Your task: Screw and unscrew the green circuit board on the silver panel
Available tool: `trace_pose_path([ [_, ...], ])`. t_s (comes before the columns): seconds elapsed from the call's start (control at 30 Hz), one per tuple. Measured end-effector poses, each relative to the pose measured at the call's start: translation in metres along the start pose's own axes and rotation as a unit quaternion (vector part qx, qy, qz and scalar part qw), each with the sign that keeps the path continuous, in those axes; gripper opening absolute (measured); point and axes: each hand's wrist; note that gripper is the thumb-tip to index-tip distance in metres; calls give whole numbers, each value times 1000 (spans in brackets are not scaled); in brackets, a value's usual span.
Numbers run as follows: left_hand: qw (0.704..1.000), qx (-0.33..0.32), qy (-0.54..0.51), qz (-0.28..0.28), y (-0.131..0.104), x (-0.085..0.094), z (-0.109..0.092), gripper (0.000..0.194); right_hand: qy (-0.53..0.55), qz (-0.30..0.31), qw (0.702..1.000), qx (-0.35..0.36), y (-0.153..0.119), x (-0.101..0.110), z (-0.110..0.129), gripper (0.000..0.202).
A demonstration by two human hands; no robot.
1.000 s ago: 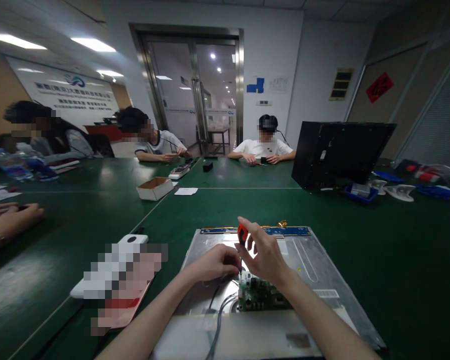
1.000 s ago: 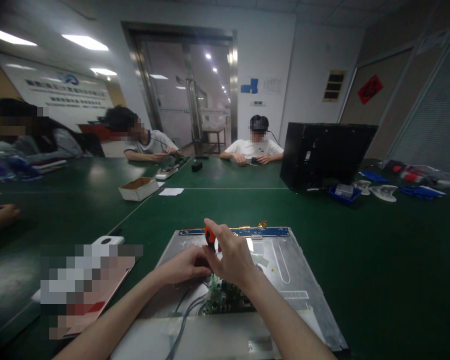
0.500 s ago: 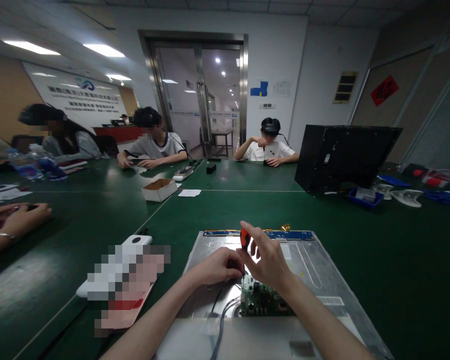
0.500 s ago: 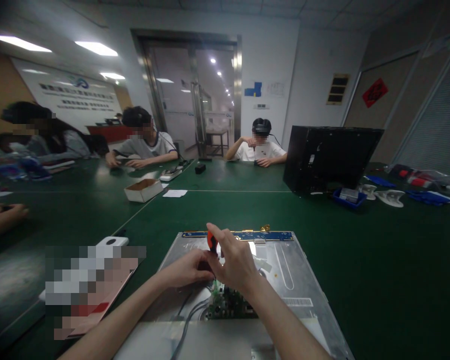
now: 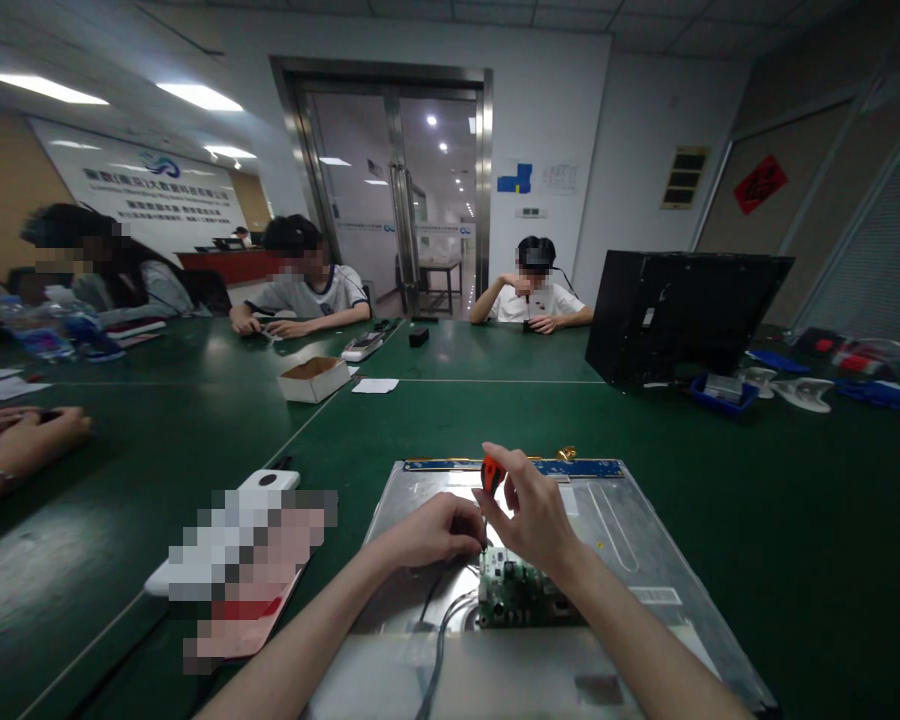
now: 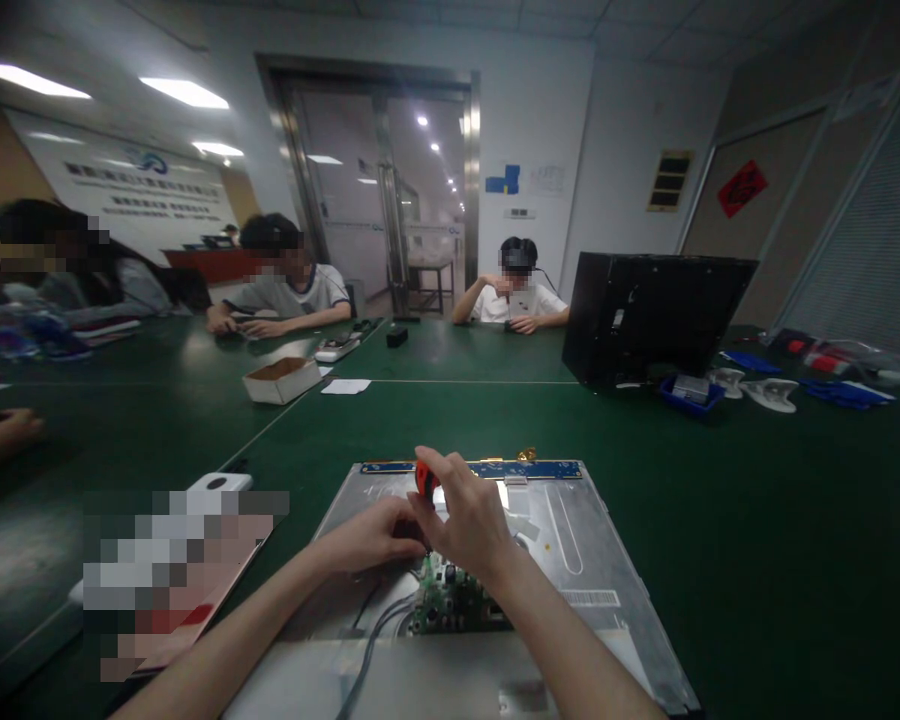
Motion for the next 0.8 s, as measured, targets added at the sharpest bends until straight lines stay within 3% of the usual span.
trace_pose_path([
  [0.23,999,-7,-26,20,2,0,8,10,36,36,999,16,0,2,4,51],
  [0.6,999,9,-48,-24,-1,-4,2,11,9,12,1000,2,-1,-1,4,41],
  [0.8,999,4,-32,-22,-2,-6,3,13,27,35,999,2,-2,1,3,46],
])
Point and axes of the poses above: each hand's wrist, its own y-axis towards the middle knuckle, its own x-axis out of the back of the hand, z = x × y, and after that the axes turned 9 degrees about z, right-handed
